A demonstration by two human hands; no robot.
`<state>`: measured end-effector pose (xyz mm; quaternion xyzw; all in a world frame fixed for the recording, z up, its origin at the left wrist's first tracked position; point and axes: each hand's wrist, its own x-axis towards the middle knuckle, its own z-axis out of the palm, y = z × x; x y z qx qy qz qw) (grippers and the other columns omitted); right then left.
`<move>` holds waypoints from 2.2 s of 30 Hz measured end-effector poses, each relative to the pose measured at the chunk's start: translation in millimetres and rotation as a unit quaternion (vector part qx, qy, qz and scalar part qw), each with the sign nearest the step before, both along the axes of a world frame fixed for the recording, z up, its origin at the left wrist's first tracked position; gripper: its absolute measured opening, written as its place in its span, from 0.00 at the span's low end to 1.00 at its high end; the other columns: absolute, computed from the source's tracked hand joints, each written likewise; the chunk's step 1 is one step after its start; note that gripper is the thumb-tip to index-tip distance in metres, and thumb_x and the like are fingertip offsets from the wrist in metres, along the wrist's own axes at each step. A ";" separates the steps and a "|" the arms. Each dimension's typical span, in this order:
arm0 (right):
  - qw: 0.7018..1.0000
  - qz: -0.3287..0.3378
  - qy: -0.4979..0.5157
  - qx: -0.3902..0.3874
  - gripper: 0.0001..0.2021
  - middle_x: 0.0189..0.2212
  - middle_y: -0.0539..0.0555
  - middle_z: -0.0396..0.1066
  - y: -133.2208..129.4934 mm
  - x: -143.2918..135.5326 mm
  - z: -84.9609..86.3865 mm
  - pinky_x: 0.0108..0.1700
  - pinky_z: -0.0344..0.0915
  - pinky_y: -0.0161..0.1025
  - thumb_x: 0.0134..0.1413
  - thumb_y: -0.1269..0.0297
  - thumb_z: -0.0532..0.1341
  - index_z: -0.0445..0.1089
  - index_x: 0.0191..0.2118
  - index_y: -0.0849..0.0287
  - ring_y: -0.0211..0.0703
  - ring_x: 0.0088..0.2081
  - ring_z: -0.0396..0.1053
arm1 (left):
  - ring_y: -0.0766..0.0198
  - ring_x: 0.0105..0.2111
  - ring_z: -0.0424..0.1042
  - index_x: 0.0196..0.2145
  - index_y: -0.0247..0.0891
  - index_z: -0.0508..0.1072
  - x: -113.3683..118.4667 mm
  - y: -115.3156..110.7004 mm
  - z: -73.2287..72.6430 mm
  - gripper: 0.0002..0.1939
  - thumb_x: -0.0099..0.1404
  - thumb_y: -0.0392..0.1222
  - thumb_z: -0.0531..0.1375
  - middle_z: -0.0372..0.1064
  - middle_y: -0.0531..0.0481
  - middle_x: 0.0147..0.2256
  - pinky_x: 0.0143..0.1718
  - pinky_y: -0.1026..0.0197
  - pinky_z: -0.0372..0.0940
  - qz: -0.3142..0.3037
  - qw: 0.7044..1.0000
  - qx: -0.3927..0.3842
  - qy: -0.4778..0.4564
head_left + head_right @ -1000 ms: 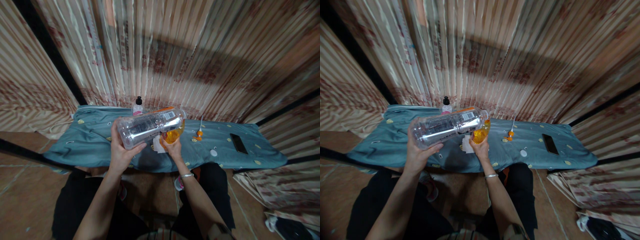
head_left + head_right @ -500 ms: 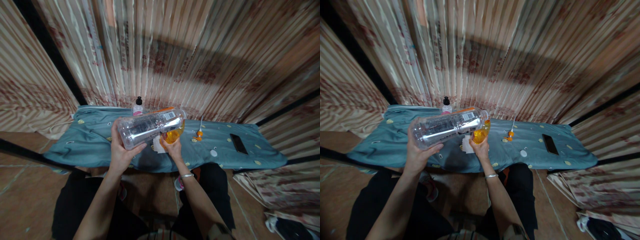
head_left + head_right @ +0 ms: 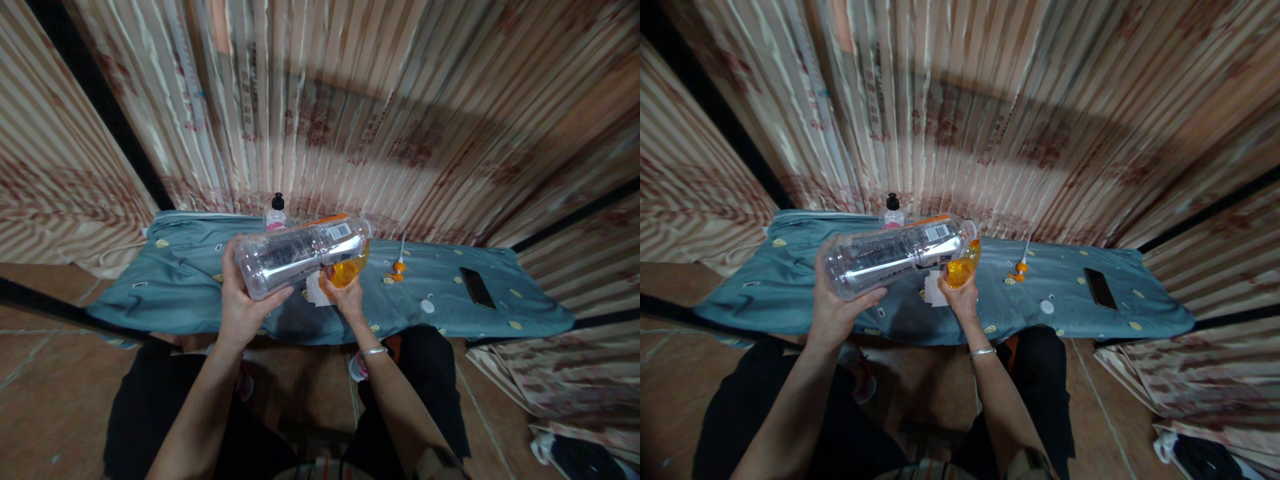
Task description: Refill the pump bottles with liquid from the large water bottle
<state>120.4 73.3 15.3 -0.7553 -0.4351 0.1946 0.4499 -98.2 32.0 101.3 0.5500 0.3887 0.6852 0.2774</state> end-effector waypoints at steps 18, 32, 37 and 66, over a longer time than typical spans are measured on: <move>1.000 0.004 0.013 0.008 0.37 0.45 0.64 0.80 1.1 0.9 -2.9 0.50 0.74 0.47 0.40 0.48 0.74 0.65 0.54 0.60 0.58 0.50 0.79 | 0.49 0.57 0.72 0.64 0.45 0.60 -0.7 0.4 -0.8 0.54 0.43 0.54 0.78 0.65 0.40 0.59 0.58 0.47 0.69 0.016 0.999 0.023 0.025; 1.000 0.007 0.017 0.013 0.37 0.45 0.62 0.79 1.7 1.9 -3.8 0.50 0.74 0.47 0.39 0.48 0.74 0.65 0.53 0.59 0.58 0.50 0.78 | 0.47 0.58 0.71 0.65 0.44 0.58 -1.5 1.3 -3.5 0.54 0.45 0.57 0.77 0.65 0.40 0.59 0.59 0.45 0.68 0.022 0.998 0.031 0.042; 1.000 0.010 0.010 0.002 0.37 0.47 0.64 0.79 0.4 1.2 -1.3 0.52 0.74 0.49 0.39 0.50 0.73 0.64 0.55 0.59 0.59 0.52 0.78 | 0.47 0.58 0.71 0.65 0.45 0.58 -2.9 0.5 -3.7 0.54 0.46 0.56 0.77 0.64 0.39 0.60 0.58 0.46 0.70 0.017 0.998 0.021 0.050; 1.000 0.001 -0.005 0.004 0.38 0.46 0.65 0.79 0.8 -0.2 -0.6 0.49 0.74 0.46 0.39 0.48 0.73 0.65 0.55 0.61 0.59 0.52 0.78 | 0.46 0.58 0.71 0.62 0.45 0.60 -1.6 -0.4 -2.0 0.52 0.44 0.55 0.78 0.66 0.40 0.58 0.59 0.44 0.69 0.006 0.999 0.027 0.035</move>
